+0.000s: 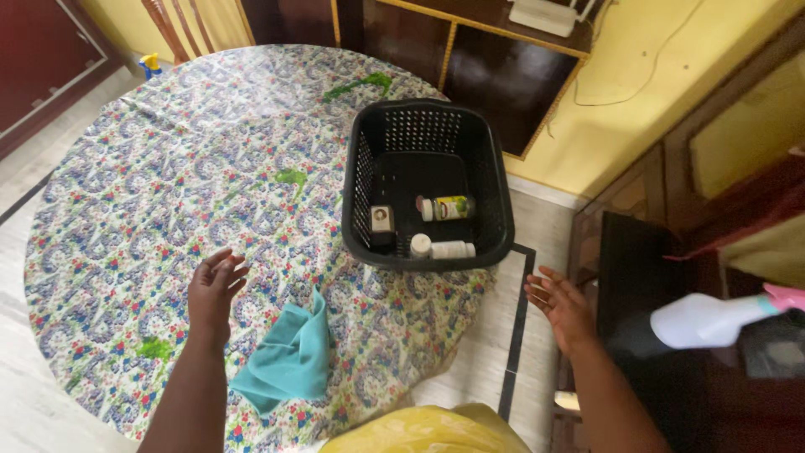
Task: The person picks up various containers from a basket on a table, walks to a wall cabinet, and places them on shelves. The person repeats this process for multiple containers, including a clear rectangular container, a red-lidded jar, and several smaller jars, then closes the cabinet.
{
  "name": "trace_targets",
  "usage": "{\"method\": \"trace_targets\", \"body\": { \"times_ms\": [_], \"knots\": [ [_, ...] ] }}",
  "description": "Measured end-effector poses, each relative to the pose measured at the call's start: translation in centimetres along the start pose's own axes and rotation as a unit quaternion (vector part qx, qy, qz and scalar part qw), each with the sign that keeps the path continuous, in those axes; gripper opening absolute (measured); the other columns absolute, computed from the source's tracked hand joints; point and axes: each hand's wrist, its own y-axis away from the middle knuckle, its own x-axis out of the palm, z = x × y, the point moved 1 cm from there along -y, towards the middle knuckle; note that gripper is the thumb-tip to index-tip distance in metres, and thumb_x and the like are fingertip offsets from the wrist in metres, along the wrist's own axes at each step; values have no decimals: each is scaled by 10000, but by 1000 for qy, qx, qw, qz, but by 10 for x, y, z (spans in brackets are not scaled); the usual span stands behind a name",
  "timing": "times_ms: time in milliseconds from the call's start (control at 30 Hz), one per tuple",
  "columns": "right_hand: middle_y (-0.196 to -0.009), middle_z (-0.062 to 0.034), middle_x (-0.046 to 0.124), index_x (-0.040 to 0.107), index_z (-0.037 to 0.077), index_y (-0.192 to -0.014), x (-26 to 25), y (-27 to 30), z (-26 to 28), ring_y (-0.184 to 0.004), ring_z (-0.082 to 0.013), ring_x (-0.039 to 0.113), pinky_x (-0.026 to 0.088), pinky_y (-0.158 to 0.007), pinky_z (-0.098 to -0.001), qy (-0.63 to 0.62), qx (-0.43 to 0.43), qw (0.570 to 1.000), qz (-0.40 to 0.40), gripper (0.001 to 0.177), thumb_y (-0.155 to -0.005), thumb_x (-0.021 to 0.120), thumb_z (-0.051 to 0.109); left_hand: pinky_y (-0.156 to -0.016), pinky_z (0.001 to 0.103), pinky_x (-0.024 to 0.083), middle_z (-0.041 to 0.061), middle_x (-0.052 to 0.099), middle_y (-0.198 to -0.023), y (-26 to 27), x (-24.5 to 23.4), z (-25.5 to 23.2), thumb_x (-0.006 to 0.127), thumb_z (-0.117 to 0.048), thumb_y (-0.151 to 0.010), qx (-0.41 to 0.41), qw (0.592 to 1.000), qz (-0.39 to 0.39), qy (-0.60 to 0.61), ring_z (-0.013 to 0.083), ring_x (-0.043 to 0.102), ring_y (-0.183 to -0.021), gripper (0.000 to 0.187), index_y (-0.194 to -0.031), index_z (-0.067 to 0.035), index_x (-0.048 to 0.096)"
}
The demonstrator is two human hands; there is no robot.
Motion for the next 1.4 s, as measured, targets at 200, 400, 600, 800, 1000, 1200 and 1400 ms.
{"method": "trace_targets", "body": {
  "times_ms": [200, 400, 600, 800, 1000, 1200, 1400],
  "knots": [
    [-1211, -159, 698, 597, 18, -1362, 17, -73, 27, -1061, -238, 692, 564, -940, -369, 62, -36, 996, 46, 349, -1032, 567, 127, -910, 355, 558, 119, 704, -1236, 9, 14, 10, 616, -249, -1019, 11, 1000, -18, -6, 217, 697, -1071, 407, -1372, -50, 581],
    [-1169, -129, 740, 633, 19, -1334, 69, -204, 9, -1014, -218, 724, 581, -891, -336, 148, 5, 976, 162, 388, -973, 646, 160, -907, 335, 561, 114, 701, -1237, 59, 2, 20, 587, -200, -1029, -9, 989, -144, -32, 204, 696, -1064, 383, -1375, -38, 565],
    [-1103, -156, 793, 697, 41, -1281, 110, -259, -59, -1019, -250, 744, 579, -895, -340, 412, 20, 844, 343, 445, -869, 775, 191, -921, 358, 552, 123, 700, -1242, 107, 20, 16, 557, -155, -1058, -14, 968, -247, -42, 212, 688, -1063, 348, -1381, -27, 571],
    [-1312, -186, 626, 502, 159, -1443, 126, -241, -64, -1218, -400, 570, 490, -1030, -470, 728, -92, 558, 387, 824, -736, 912, 270, -929, 366, 559, 122, 693, -1226, 147, 44, 21, 552, -147, -1049, -15, 949, -314, -25, 216, 688, -1059, 354, -1377, -16, 562],
    [-1301, -150, 672, 510, 178, -1401, 137, -230, -49, -1254, -367, 609, 516, -1057, -467, 763, -68, 518, 382, 820, -691, 896, 316, -935, 357, 553, 119, 691, -1248, 183, 54, 25, 555, -158, -1066, -18, 932, -362, -33, 211, 684, -1072, 340, -1380, -28, 565],
    [-1331, -175, 603, 494, 116, -1385, 152, -255, -7, -1252, -366, 591, 491, -1066, -428, 659, -172, 605, 413, 964, -564, 977, 265, -913, 349, 551, 110, 696, -1256, 206, 59, 23, 568, -188, -1061, -22, 920, -390, -31, 195, 684, -1075, 353, -1382, -42, 572],
    [-1250, -169, 647, 494, 174, -1481, 173, -268, 87, -1137, -315, 657, 530, -991, -419, 602, -168, 669, 403, 918, -656, 896, 177, -902, 344, 543, 90, 704, -1240, 218, 67, 12, 606, -211, -1043, -24, 919, -392, -43, 183, 675, -1062, 367, -1368, -43, 584]
  ]
}}
